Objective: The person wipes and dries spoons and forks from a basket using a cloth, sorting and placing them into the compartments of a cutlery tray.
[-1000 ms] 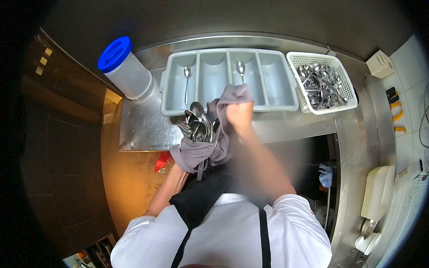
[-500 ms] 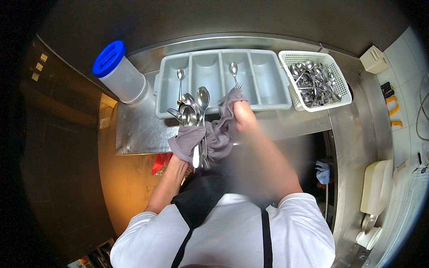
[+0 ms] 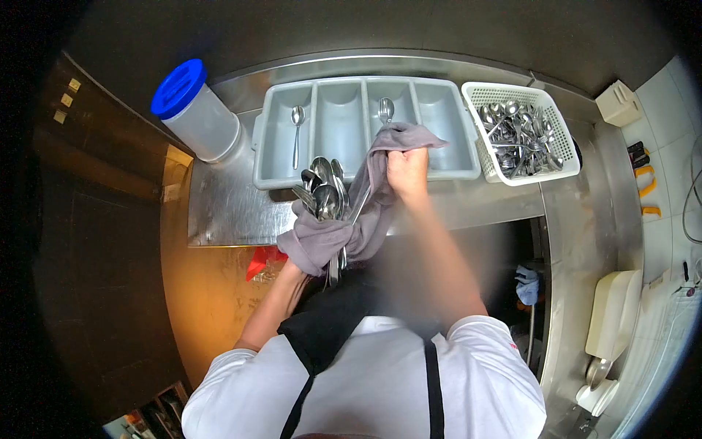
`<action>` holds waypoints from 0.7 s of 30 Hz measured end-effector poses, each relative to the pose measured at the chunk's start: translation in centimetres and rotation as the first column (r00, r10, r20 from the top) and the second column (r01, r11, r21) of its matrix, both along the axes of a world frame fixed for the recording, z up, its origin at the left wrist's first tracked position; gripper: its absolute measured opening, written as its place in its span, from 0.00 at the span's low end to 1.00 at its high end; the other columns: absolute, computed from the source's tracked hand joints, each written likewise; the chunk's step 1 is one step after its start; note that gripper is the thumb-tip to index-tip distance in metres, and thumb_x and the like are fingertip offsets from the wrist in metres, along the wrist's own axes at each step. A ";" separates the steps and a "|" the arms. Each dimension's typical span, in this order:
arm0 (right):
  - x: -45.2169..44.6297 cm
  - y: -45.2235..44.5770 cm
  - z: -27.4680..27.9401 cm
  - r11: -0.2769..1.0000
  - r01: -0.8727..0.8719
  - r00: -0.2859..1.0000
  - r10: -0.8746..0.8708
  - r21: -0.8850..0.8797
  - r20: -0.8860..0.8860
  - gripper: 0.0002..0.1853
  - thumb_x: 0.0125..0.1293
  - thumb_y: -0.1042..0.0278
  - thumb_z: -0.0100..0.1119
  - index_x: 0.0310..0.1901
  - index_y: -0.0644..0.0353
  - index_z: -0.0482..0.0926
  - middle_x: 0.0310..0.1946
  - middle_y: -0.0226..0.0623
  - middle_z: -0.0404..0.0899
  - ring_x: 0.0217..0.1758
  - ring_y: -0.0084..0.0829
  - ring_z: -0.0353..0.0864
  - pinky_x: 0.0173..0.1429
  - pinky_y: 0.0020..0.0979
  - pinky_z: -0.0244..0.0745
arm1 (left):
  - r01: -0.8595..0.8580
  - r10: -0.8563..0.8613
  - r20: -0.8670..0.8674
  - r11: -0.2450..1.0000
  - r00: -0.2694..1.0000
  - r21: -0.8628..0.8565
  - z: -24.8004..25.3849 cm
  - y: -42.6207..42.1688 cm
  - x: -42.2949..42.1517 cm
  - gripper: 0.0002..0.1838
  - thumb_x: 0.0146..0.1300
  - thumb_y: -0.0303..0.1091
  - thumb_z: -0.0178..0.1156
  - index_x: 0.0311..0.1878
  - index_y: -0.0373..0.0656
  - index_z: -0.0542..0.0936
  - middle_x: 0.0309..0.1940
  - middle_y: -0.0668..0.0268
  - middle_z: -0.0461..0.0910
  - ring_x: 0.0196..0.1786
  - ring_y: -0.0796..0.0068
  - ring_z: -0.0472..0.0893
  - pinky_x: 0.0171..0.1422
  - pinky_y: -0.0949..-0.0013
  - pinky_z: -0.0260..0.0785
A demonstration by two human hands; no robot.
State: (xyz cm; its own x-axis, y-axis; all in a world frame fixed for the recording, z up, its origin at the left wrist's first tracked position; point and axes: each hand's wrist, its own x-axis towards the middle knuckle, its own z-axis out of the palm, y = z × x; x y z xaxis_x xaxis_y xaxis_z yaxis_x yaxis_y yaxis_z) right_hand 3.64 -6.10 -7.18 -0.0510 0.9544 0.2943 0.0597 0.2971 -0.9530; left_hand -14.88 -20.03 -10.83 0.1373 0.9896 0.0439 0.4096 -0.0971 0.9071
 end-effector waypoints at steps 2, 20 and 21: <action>-1.6 -1.8 1.5 0.918 0.000 0.980 -0.079 -0.397 -0.182 0.09 0.63 0.78 0.50 0.44 0.65 0.75 0.36 0.34 0.78 0.41 0.27 0.78 0.47 0.30 0.73 | 0.082 -0.082 -0.005 0.992 0.997 -0.091 -4.9 1.4 -0.8 0.15 0.64 0.30 0.59 0.53 0.36 0.74 0.42 0.64 0.80 0.43 0.78 0.80 0.49 0.74 0.74; -2.7 -6.2 0.8 0.779 -0.414 0.860 0.165 -0.471 -0.484 0.19 0.63 0.75 0.48 0.56 0.68 0.69 0.48 0.42 0.77 0.51 0.30 0.77 0.56 0.30 0.73 | 0.049 0.003 0.499 0.995 0.866 -0.091 2.6 0.8 -0.3 0.20 0.54 0.18 0.65 0.51 0.35 0.73 0.41 0.65 0.81 0.41 0.79 0.80 0.46 0.76 0.76; -2.6 -6.0 0.3 0.796 -0.426 0.849 0.190 -0.429 -0.493 0.21 0.62 0.76 0.49 0.58 0.68 0.67 0.51 0.41 0.75 0.54 0.29 0.75 0.58 0.30 0.71 | 0.084 -0.063 0.430 0.996 0.900 -0.029 2.6 0.7 -0.4 0.21 0.55 0.18 0.65 0.52 0.35 0.73 0.42 0.65 0.80 0.42 0.79 0.80 0.47 0.76 0.76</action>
State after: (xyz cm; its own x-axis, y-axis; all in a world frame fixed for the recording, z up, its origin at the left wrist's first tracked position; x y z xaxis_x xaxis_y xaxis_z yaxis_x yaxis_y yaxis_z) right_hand 1.04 -12.12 -6.85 -0.3588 0.9194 -0.1611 -0.3724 -0.2992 -0.8785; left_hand -15.33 -19.30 -8.24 0.1875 0.9798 0.0698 -0.0263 -0.0660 0.9975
